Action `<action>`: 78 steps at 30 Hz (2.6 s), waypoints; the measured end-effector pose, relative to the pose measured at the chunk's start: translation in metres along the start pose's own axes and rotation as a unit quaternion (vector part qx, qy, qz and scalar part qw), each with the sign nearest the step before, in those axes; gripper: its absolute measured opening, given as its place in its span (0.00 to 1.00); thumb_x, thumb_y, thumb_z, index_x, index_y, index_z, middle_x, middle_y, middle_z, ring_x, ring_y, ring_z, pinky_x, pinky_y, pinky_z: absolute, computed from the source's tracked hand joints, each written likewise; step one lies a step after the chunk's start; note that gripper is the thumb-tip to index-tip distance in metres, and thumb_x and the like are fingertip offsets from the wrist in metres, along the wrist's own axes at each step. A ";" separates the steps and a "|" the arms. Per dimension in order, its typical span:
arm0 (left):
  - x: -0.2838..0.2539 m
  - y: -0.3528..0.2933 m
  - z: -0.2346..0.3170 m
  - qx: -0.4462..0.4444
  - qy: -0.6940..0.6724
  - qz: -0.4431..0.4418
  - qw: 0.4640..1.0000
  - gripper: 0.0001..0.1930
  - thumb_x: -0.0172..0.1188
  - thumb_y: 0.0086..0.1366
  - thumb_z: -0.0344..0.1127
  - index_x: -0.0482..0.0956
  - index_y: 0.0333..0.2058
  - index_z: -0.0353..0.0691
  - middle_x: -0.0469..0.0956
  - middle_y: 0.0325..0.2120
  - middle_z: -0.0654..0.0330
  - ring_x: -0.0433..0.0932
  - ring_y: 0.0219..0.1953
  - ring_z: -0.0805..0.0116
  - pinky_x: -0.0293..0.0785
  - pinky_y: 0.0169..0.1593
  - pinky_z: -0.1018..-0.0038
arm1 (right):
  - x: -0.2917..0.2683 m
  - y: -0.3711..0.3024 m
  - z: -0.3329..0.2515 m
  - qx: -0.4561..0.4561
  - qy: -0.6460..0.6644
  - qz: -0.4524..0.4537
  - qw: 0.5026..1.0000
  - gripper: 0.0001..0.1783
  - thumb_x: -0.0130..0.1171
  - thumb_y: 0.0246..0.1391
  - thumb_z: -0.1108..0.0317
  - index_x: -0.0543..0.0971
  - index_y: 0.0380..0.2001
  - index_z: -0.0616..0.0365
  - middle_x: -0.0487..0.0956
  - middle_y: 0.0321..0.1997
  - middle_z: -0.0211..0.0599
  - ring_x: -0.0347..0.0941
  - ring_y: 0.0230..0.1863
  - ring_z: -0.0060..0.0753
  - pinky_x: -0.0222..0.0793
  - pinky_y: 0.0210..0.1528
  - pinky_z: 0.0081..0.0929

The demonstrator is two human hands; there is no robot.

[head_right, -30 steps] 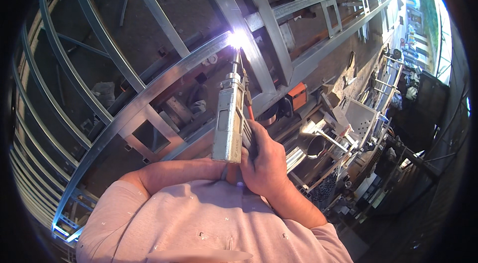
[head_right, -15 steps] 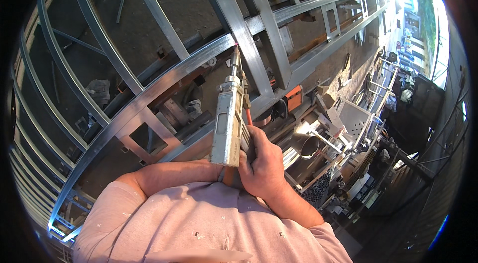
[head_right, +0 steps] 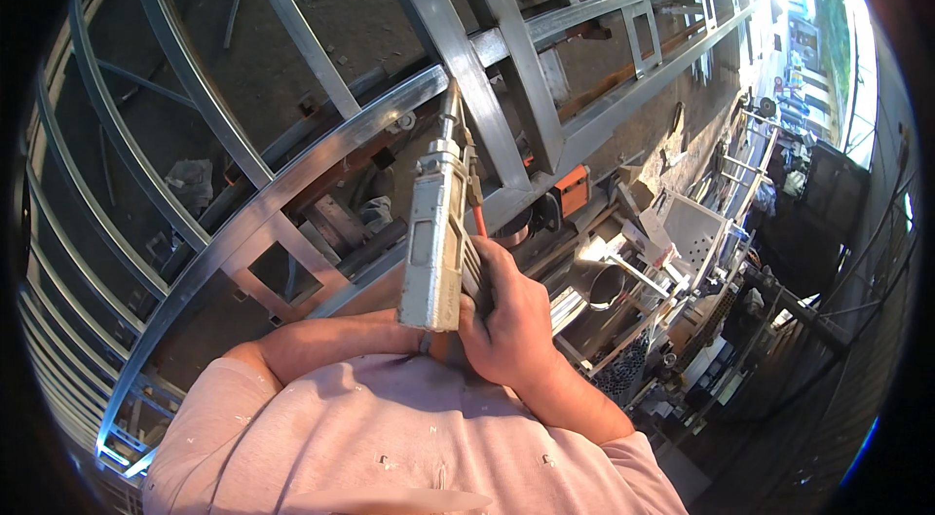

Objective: The person welds a metal frame structure using a handheld welding torch. They move along the frame, applying welds to various joints and seams while holding the frame steady with their other hand.

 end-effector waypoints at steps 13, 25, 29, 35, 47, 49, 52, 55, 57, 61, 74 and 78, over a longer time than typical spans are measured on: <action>0.000 0.001 0.017 0.037 0.028 0.007 0.999 0.18 0.52 0.74 0.39 0.72 0.59 0.40 0.77 0.56 0.57 0.75 0.58 0.72 0.74 0.62 0.74 | 0.004 0.019 0.010 0.039 0.014 -0.005 0.999 0.27 0.61 0.50 0.75 0.71 0.56 0.64 0.82 0.40 0.55 0.82 0.42 0.61 0.78 0.44 0.42; 0.005 0.001 0.023 0.057 0.039 0.007 0.998 0.17 0.54 0.73 0.39 0.74 0.56 0.40 0.78 0.53 0.57 0.76 0.56 0.71 0.75 0.60 0.72 | 0.003 0.019 0.009 0.037 0.000 -0.004 0.999 0.27 0.62 0.50 0.74 0.71 0.55 0.64 0.82 0.39 0.54 0.82 0.41 0.61 0.78 0.43 0.42; 0.006 0.001 0.025 0.063 0.045 0.008 0.997 0.16 0.54 0.73 0.39 0.75 0.55 0.41 0.79 0.52 0.57 0.77 0.56 0.71 0.75 0.60 0.72 | 0.003 0.019 0.008 0.028 0.002 -0.002 1.000 0.27 0.62 0.50 0.74 0.71 0.56 0.64 0.83 0.39 0.54 0.82 0.41 0.61 0.78 0.44 0.43; 0.010 0.003 0.027 0.070 0.062 0.005 0.996 0.15 0.55 0.72 0.39 0.76 0.53 0.41 0.79 0.51 0.57 0.77 0.55 0.70 0.75 0.59 0.71 | 0.004 0.018 0.009 0.036 0.001 -0.005 0.999 0.27 0.62 0.50 0.73 0.71 0.56 0.63 0.83 0.39 0.55 0.82 0.41 0.61 0.78 0.43 0.43; 0.013 0.003 0.028 0.080 0.107 0.011 0.991 0.14 0.56 0.71 0.40 0.78 0.51 0.41 0.81 0.49 0.57 0.78 0.52 0.69 0.76 0.57 0.70 | 0.003 0.016 0.009 0.025 0.001 -0.008 1.000 0.27 0.63 0.51 0.72 0.71 0.55 0.64 0.83 0.37 0.55 0.82 0.39 0.61 0.78 0.41 0.44; 0.014 0.003 0.028 0.082 0.111 0.012 0.990 0.14 0.56 0.71 0.40 0.79 0.50 0.41 0.81 0.48 0.57 0.79 0.52 0.69 0.76 0.56 0.70 | 0.004 0.016 0.010 0.021 0.000 -0.010 1.000 0.27 0.63 0.50 0.73 0.71 0.55 0.64 0.82 0.38 0.55 0.82 0.40 0.61 0.77 0.41 0.44; 0.014 0.000 0.028 0.086 0.117 0.017 0.989 0.14 0.57 0.70 0.40 0.79 0.49 0.41 0.81 0.48 0.57 0.79 0.52 0.69 0.76 0.56 0.69 | 0.005 0.016 0.011 0.011 -0.009 -0.007 1.000 0.28 0.63 0.50 0.73 0.71 0.56 0.64 0.82 0.38 0.54 0.82 0.39 0.61 0.77 0.41 0.44; 0.014 0.000 0.029 0.085 0.122 0.019 0.989 0.13 0.57 0.70 0.40 0.80 0.49 0.41 0.82 0.47 0.57 0.79 0.51 0.69 0.76 0.56 0.69 | 0.006 0.013 0.011 0.013 -0.016 -0.001 1.000 0.28 0.63 0.50 0.73 0.71 0.56 0.64 0.82 0.38 0.54 0.82 0.39 0.61 0.77 0.41 0.44; 0.014 0.001 0.028 0.086 0.125 0.019 0.988 0.13 0.57 0.70 0.40 0.80 0.48 0.41 0.82 0.47 0.57 0.79 0.51 0.68 0.77 0.55 0.69 | 0.005 0.014 0.008 0.003 -0.014 0.002 1.000 0.28 0.63 0.49 0.73 0.71 0.56 0.64 0.82 0.38 0.54 0.82 0.39 0.61 0.77 0.41 0.44; 0.015 0.004 0.028 0.087 0.131 0.016 0.987 0.13 0.58 0.70 0.40 0.81 0.47 0.41 0.82 0.46 0.57 0.80 0.50 0.68 0.77 0.55 0.68 | 0.004 0.014 0.012 0.035 -0.014 -0.001 0.999 0.28 0.62 0.49 0.73 0.71 0.56 0.64 0.82 0.38 0.55 0.82 0.39 0.62 0.77 0.41 0.45; 0.019 0.004 0.031 0.097 0.159 0.016 0.982 0.12 0.59 0.68 0.41 0.83 0.44 0.42 0.84 0.43 0.57 0.81 0.48 0.67 0.77 0.53 0.67 | 0.005 0.010 0.014 0.049 0.004 -0.005 0.999 0.27 0.61 0.49 0.75 0.71 0.55 0.64 0.82 0.38 0.55 0.82 0.40 0.62 0.77 0.42 0.44; 0.021 0.001 0.031 0.099 0.203 0.019 0.974 0.12 0.60 0.68 0.41 0.84 0.43 0.42 0.84 0.42 0.56 0.81 0.47 0.67 0.78 0.52 0.66 | 0.005 0.009 0.017 0.038 0.010 -0.003 0.999 0.27 0.60 0.48 0.76 0.71 0.55 0.65 0.82 0.39 0.54 0.81 0.40 0.62 0.77 0.42 0.44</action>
Point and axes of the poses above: each hand's wrist, its own y-axis towards the middle knuckle, its own x-axis out of the palm, z = x × y, the point moved 10 cm from there along y, towards the middle knuckle
